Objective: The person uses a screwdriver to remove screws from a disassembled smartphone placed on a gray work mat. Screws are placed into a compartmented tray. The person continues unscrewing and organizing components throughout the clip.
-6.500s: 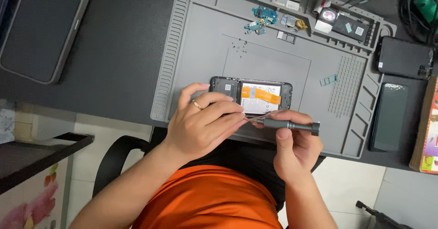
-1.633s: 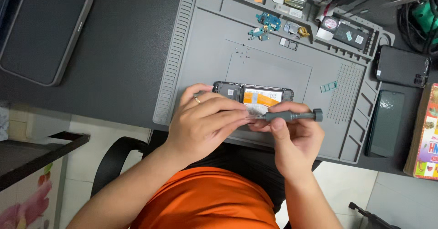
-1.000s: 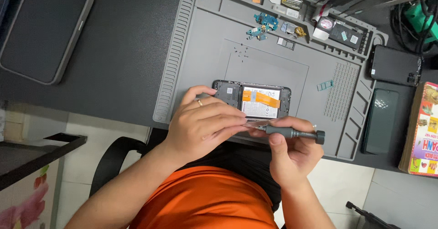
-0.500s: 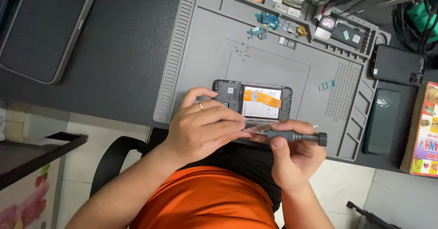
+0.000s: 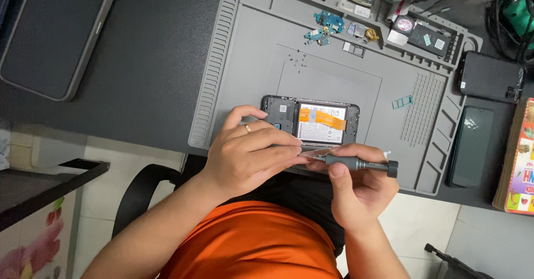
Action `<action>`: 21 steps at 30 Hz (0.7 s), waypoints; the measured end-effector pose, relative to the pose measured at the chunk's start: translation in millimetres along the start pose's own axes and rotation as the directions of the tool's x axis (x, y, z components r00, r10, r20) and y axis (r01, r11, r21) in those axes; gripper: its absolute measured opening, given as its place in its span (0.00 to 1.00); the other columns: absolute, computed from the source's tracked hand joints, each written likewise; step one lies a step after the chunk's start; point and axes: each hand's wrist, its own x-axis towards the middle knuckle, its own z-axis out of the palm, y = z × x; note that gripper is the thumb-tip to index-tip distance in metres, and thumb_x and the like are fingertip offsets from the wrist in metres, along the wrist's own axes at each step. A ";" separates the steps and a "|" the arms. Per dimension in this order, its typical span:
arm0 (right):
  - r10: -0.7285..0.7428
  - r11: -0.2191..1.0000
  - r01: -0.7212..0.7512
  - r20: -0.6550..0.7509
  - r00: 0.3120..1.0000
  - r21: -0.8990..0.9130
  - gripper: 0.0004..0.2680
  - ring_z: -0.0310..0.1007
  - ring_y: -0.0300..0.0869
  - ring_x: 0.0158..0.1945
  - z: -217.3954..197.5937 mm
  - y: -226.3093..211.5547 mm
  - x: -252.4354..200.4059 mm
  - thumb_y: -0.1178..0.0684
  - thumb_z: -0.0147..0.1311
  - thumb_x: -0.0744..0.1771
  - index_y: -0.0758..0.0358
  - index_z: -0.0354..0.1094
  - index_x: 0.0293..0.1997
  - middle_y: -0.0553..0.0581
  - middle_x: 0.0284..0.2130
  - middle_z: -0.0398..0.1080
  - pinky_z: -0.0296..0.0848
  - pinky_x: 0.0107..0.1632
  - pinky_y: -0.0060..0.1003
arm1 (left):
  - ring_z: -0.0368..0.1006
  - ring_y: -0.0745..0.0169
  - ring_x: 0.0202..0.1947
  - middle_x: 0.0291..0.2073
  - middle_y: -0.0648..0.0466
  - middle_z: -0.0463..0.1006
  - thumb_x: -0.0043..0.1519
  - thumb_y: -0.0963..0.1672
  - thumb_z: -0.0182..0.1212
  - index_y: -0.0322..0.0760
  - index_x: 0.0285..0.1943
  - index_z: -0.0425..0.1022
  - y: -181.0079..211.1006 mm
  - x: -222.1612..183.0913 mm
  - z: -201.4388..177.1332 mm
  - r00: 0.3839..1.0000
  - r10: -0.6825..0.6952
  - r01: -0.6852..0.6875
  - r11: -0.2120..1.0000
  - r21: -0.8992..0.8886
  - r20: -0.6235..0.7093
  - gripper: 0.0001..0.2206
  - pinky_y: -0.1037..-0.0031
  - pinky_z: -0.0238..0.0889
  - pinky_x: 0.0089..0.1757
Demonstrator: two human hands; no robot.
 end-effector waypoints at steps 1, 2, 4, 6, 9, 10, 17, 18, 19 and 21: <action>0.001 1.000 -0.001 0.000 1.000 0.000 0.09 0.88 0.59 0.32 -0.4 -0.3 -0.2 0.52 0.56 0.71 0.69 0.66 0.45 0.72 0.34 0.76 0.93 0.37 0.42 | 0.80 0.64 0.35 0.43 0.63 0.85 0.65 0.45 0.80 0.45 0.42 0.84 0.1 -0.5 -0.2 1.000 -0.001 0.001 1.000 0.000 0.001 0.07 0.61 0.63 0.53; 0.001 1.000 -0.001 0.006 1.000 -0.015 0.09 0.88 0.58 0.33 -0.9 -0.7 0.0 0.51 0.55 0.71 0.69 0.66 0.45 0.71 0.34 0.76 0.92 0.36 0.41 | 0.80 0.64 0.35 0.43 0.63 0.85 0.65 0.45 0.80 0.45 0.41 0.84 0.0 -0.5 0.0 1.000 0.000 0.000 1.000 0.003 0.005 0.07 0.61 0.63 0.53; 0.002 1.000 -0.002 0.012 1.000 -0.031 0.09 0.88 0.58 0.33 -1.7 -1.1 0.1 0.51 0.55 0.71 0.68 0.66 0.45 0.70 0.34 0.77 0.92 0.35 0.40 | 0.80 0.64 0.35 0.43 0.63 0.85 0.65 0.45 0.80 0.45 0.41 0.84 0.2 -0.1 0.0 1.000 0.001 -0.001 1.000 0.006 0.009 0.07 0.61 0.63 0.53; 0.013 1.000 -0.013 0.014 1.000 -0.002 0.10 0.88 0.61 0.35 -1.6 -0.9 0.3 0.51 0.56 0.70 0.70 0.66 0.45 0.73 0.36 0.76 0.94 0.39 0.44 | 0.79 0.63 0.34 0.43 0.63 0.85 0.66 0.45 0.78 0.44 0.42 0.84 0.8 0.6 -0.5 1.000 0.002 -0.002 1.000 0.008 0.016 0.06 0.61 0.63 0.53; 0.035 0.999 -0.034 -0.028 0.999 0.013 0.10 0.87 0.58 0.35 -7.9 5.7 -2.1 0.52 0.58 0.70 0.71 0.67 0.46 0.68 0.38 0.75 0.93 0.41 0.42 | 0.83 0.61 0.38 0.42 0.60 0.86 0.66 0.48 0.78 0.40 0.43 0.84 4.2 7.8 -1.8 0.999 -0.023 0.021 0.998 0.057 0.032 0.10 0.61 0.61 0.55; 0.034 0.999 -0.034 -0.030 0.999 0.010 0.10 0.87 0.58 0.35 -11.1 3.5 3.3 0.52 0.58 0.70 0.71 0.67 0.46 0.68 0.38 0.75 0.93 0.41 0.42 | 0.83 0.61 0.38 0.42 0.60 0.86 0.66 0.48 0.78 0.40 0.43 0.84 3.8 8.2 -0.9 0.999 -0.021 0.020 0.998 0.054 0.031 0.10 0.61 0.61 0.55; -0.095 0.992 0.074 -0.214 0.972 -0.103 0.17 0.84 0.60 0.33 -48.5 3.6 30.4 0.40 0.56 0.72 0.68 0.63 0.49 0.64 0.30 0.68 0.89 0.36 0.46 | 0.78 0.53 0.59 0.59 0.52 0.82 0.67 0.58 0.71 0.40 0.55 0.82 4.7 11.0 6.4 0.985 -0.099 0.055 0.958 0.282 0.144 0.22 0.56 0.61 0.61; -0.108 0.982 0.071 -0.212 0.971 -0.173 0.19 0.83 0.60 0.32 -54.0 3.8 32.6 0.39 0.52 0.74 0.72 0.63 0.50 0.66 0.27 0.66 0.89 0.38 0.48 | 0.76 0.52 0.62 0.63 0.51 0.81 0.68 0.57 0.71 0.40 0.60 0.82 4.9 11.3 7.5 0.973 -0.127 0.056 0.939 0.338 0.193 0.22 0.55 0.61 0.63; -0.109 0.982 0.070 -0.218 0.970 -0.178 0.19 0.83 0.60 0.32 -59.4 12.1 29.8 0.39 0.52 0.74 0.72 0.63 0.50 0.66 0.27 0.66 0.89 0.38 0.48 | 0.76 0.52 0.62 0.63 0.51 0.81 0.68 0.57 0.71 0.40 0.60 0.82 4.7 11.4 9.2 0.973 -0.122 0.052 0.942 0.332 0.195 0.22 0.55 0.61 0.63; -0.061 0.978 0.017 -0.205 0.977 -0.210 0.14 0.86 0.60 0.37 -69.3 29.3 24.6 0.45 0.53 0.74 0.70 0.65 0.50 0.63 0.38 0.70 0.86 0.39 0.41 | 0.75 0.52 0.63 0.65 0.52 0.80 0.69 0.56 0.69 0.41 0.62 0.80 4.4 11.2 11.5 0.957 -0.158 0.047 0.912 0.407 0.243 0.22 0.54 0.61 0.64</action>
